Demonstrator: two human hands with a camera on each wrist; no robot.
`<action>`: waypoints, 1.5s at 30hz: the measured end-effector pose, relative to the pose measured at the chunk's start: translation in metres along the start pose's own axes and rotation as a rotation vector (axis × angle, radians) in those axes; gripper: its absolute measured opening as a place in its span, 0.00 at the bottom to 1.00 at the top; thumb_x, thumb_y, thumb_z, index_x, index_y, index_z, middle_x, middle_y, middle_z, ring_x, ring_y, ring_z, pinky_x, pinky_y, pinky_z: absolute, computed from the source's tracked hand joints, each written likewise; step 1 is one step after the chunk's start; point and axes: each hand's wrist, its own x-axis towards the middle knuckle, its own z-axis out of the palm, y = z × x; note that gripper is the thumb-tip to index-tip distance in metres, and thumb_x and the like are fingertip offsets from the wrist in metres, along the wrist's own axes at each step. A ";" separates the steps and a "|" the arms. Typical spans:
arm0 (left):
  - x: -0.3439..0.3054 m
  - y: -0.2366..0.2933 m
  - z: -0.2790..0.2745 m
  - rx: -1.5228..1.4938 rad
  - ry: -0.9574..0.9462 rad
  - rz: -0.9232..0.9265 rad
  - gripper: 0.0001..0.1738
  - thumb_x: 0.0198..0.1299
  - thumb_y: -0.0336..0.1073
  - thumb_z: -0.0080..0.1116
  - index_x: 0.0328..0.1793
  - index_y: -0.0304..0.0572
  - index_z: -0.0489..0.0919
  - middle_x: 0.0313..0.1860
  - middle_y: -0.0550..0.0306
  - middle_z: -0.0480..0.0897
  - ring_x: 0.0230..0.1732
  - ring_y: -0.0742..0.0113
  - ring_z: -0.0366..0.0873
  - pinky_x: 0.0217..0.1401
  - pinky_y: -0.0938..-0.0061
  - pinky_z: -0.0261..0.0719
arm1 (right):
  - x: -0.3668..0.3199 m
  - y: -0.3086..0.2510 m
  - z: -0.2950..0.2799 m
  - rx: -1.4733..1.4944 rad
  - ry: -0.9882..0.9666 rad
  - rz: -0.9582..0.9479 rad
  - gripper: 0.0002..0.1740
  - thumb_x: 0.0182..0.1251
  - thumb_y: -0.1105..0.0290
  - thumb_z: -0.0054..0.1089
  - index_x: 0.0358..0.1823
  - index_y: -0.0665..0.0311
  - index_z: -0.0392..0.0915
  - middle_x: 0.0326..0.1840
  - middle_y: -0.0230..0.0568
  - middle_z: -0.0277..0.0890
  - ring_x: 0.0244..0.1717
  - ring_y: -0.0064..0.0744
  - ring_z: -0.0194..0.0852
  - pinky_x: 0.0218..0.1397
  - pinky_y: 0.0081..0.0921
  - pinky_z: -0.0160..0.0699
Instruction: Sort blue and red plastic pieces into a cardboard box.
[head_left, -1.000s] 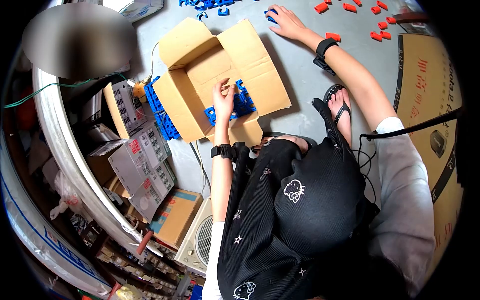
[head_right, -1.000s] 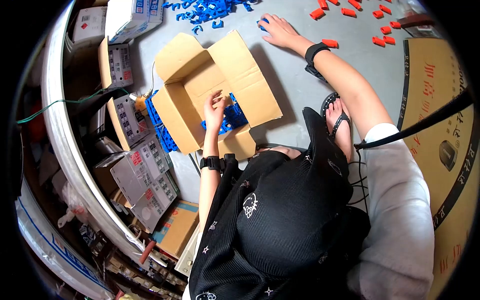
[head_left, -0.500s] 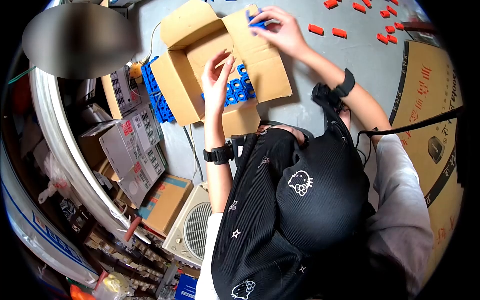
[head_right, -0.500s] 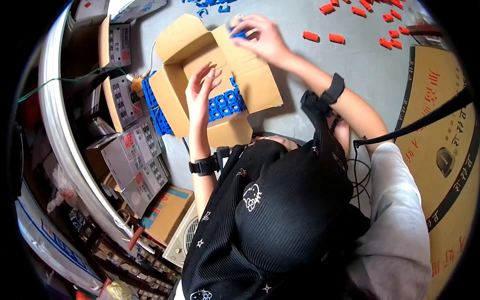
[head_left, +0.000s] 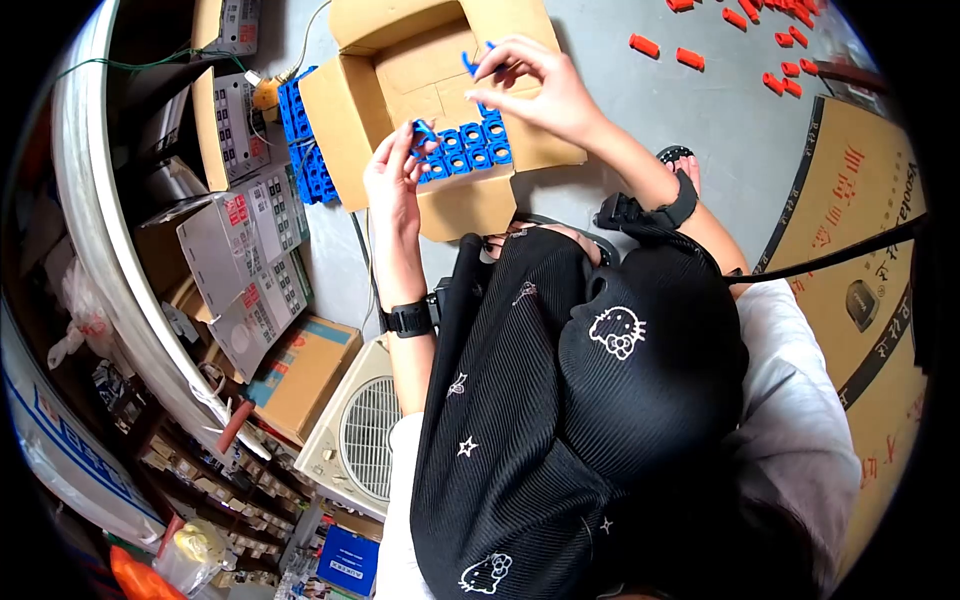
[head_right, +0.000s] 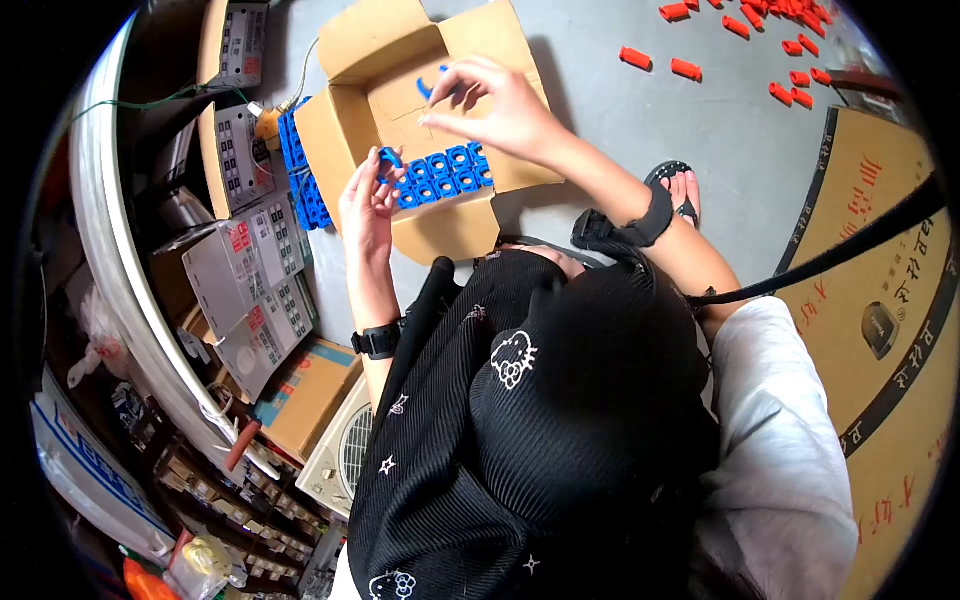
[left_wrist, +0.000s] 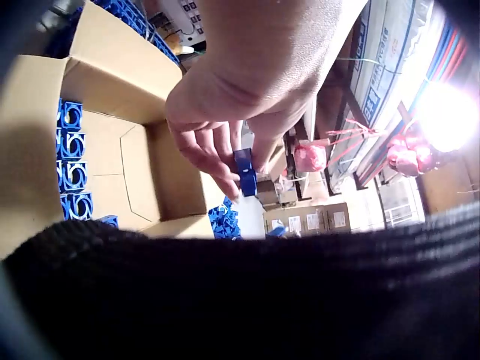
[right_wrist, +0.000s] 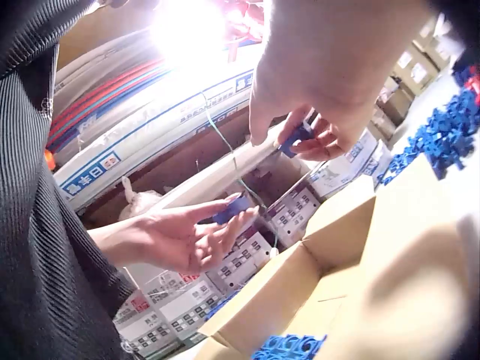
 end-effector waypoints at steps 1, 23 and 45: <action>0.001 -0.005 -0.005 -0.012 0.017 0.005 0.17 0.64 0.41 0.58 0.54 0.40 0.79 0.47 0.54 0.84 0.42 0.73 0.82 0.31 0.87 0.74 | -0.001 0.002 -0.003 0.044 0.008 0.088 0.12 0.54 0.66 0.72 0.33 0.63 0.78 0.32 0.29 0.76 0.29 0.15 0.74 0.33 0.15 0.74; -0.003 -0.024 0.035 -0.169 0.031 -0.062 0.16 0.66 0.41 0.56 0.57 0.44 0.77 0.46 0.61 0.82 0.47 0.74 0.79 0.48 0.77 0.77 | -0.023 -0.003 0.018 -0.173 -0.254 0.071 0.23 0.48 0.72 0.70 0.47 0.66 0.72 0.41 0.39 0.74 0.31 0.28 0.73 0.38 0.24 0.76; 0.002 -0.035 0.032 0.105 0.013 0.030 0.20 0.59 0.35 0.65 0.55 0.32 0.77 0.38 0.57 0.83 0.35 0.76 0.80 0.39 0.83 0.79 | -0.032 0.005 0.025 -0.367 -0.246 0.024 0.25 0.46 0.81 0.63 0.49 0.66 0.71 0.42 0.45 0.71 0.35 0.40 0.78 0.41 0.33 0.79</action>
